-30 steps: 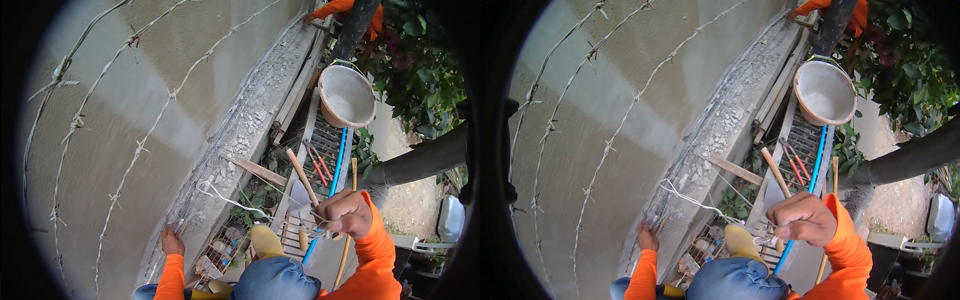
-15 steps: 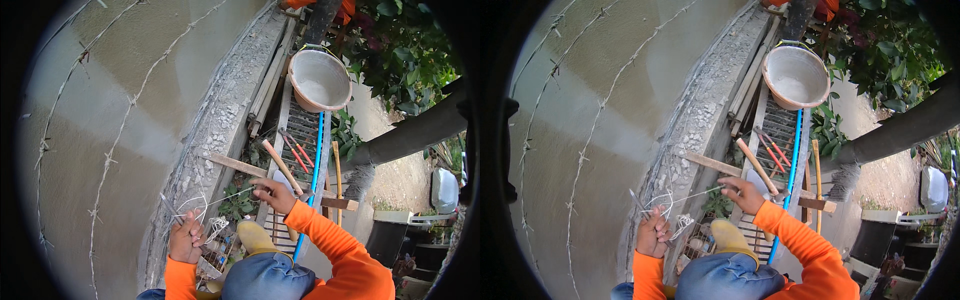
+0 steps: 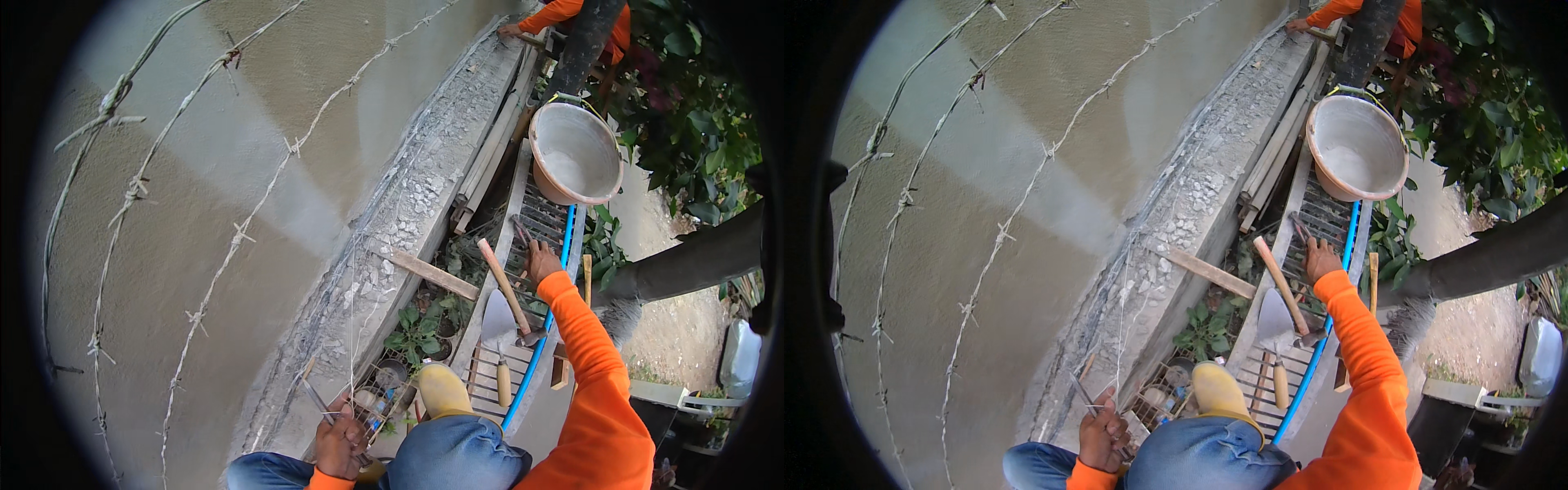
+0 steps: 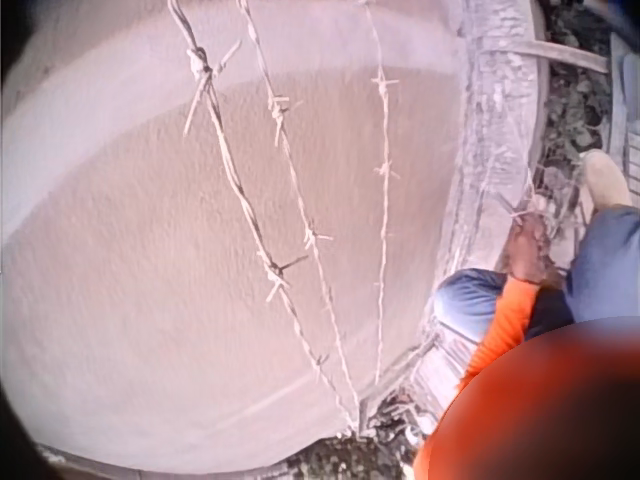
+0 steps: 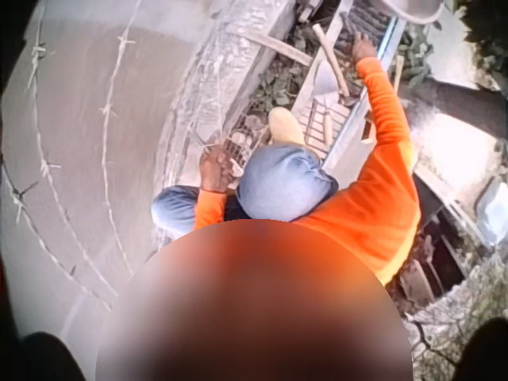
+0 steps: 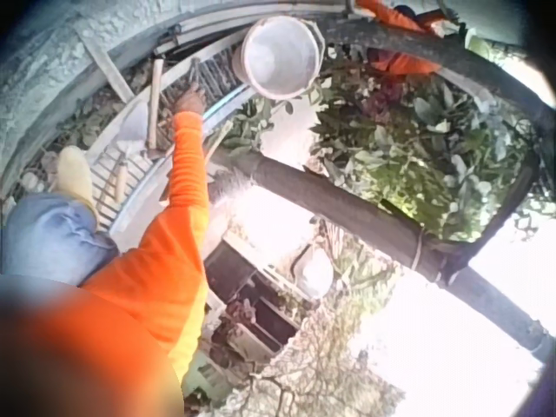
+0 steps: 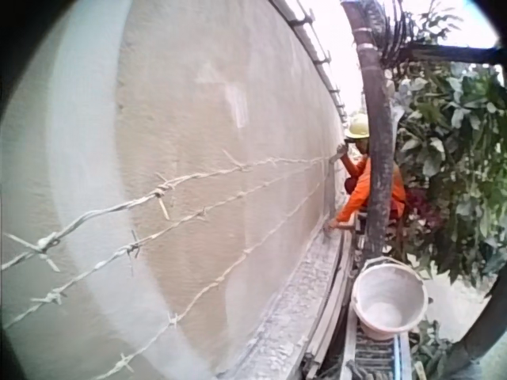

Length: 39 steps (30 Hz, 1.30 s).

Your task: The person applies and smooths wet plaster along the base of a concrete wall using a trowel and a wooden float. They repeatedly scoop plaster from a nearby bucket and spread it evenly along the wall edge while standing on a scaffold.

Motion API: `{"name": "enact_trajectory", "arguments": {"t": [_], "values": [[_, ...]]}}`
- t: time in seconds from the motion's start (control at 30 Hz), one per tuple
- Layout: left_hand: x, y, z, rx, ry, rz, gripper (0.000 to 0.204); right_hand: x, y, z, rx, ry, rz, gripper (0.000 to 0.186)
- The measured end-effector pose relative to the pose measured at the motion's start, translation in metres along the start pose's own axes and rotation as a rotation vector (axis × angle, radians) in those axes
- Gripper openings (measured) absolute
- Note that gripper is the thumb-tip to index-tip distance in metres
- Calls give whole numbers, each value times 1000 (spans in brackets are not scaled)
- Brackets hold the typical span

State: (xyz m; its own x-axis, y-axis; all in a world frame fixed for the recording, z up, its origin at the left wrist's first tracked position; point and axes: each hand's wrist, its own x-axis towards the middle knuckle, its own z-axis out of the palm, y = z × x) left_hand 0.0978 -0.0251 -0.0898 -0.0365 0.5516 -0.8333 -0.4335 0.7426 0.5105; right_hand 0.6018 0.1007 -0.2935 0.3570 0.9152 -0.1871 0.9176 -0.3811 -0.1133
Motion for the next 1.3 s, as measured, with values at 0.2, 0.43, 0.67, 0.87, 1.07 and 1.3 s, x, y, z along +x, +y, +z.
{"name": "enact_trajectory", "arguments": {"t": [0.2, 0.43, 0.67, 0.87, 1.07, 1.3], "values": [[13, -10, -10, 176, -52, -44, 22, -28, -105, -32, 739, -90, -183, 25], [15, -17, 1, 314, -36, 62, 18, -44, -287, 42, 1236, -882, 2, 31], [23, -33, -9, 497, -49, 237, 18, -38, -315, 25, 1076, -837, -53, 37], [23, -24, -13, 1016, -118, 583, 21, -92, -275, 5, 1039, -803, -174, 39], [20, -33, -6, 534, -151, 298, 20, -65, -278, 48, 1120, -861, -126, 33], [21, -37, -3, 607, -124, 388, 20, -43, -313, 32, 1104, -902, -37, 29]]}}
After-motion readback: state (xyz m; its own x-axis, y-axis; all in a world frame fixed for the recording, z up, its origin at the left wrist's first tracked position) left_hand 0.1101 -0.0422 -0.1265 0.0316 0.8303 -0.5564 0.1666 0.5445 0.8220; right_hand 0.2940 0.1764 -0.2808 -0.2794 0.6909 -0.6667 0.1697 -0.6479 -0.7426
